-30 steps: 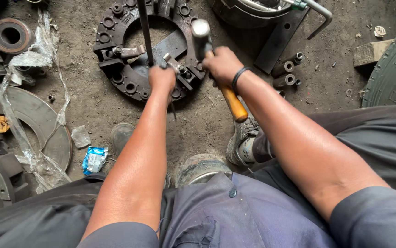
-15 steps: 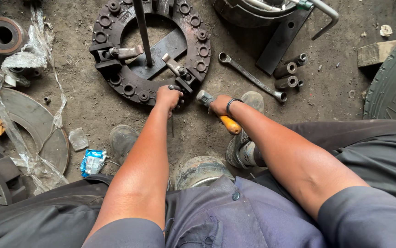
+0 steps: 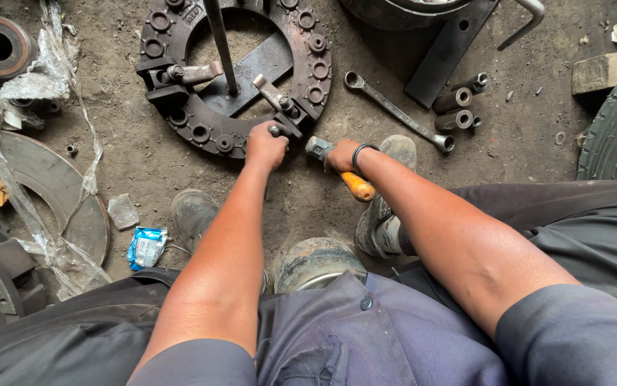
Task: The person sits on the ground and uses a hammer and a metal punch to strike a bolt on a large circular metal part. They repeatedly position the punch and strike it to loosen the bolt, then use a wrench to turn it.
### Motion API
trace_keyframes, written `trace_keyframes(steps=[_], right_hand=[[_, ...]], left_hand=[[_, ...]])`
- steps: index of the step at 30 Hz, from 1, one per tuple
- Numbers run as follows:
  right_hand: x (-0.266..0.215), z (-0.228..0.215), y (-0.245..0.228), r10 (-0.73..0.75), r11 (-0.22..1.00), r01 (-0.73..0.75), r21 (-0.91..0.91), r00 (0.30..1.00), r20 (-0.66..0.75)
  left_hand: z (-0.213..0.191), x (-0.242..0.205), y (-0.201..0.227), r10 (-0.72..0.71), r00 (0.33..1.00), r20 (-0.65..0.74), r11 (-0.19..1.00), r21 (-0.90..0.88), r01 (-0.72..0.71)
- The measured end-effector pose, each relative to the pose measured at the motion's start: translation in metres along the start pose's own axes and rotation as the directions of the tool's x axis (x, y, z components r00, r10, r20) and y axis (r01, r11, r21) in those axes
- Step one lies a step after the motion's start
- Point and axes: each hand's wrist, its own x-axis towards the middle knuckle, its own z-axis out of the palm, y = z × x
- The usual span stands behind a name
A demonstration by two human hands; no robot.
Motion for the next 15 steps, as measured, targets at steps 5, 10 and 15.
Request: trace_keyframes(steps=[5, 10, 15], right_hand=[[-0.006, 0.004, -0.005, 0.017, 1.000, -0.017, 0.010, 0.999, -0.027], [-0.010, 0.004, -0.004, 0.005, 1.000, -0.005, 0.028, 1.000, -0.011], [-0.014, 0.003, -0.001, -0.025, 1.000, 0.025, -0.002, 1.000, -0.014]], left_hand=[[-0.013, -0.015, 0.040, -0.177, 0.973, -0.149, 0.975, 0.106, 0.194], [-0.025, -0.025, 0.057, -0.291, 0.956, -0.025, 0.956, 0.038, 0.292], [-0.021, -0.025, 0.064, -0.283, 0.958, -0.055, 0.950, 0.122, 0.288]])
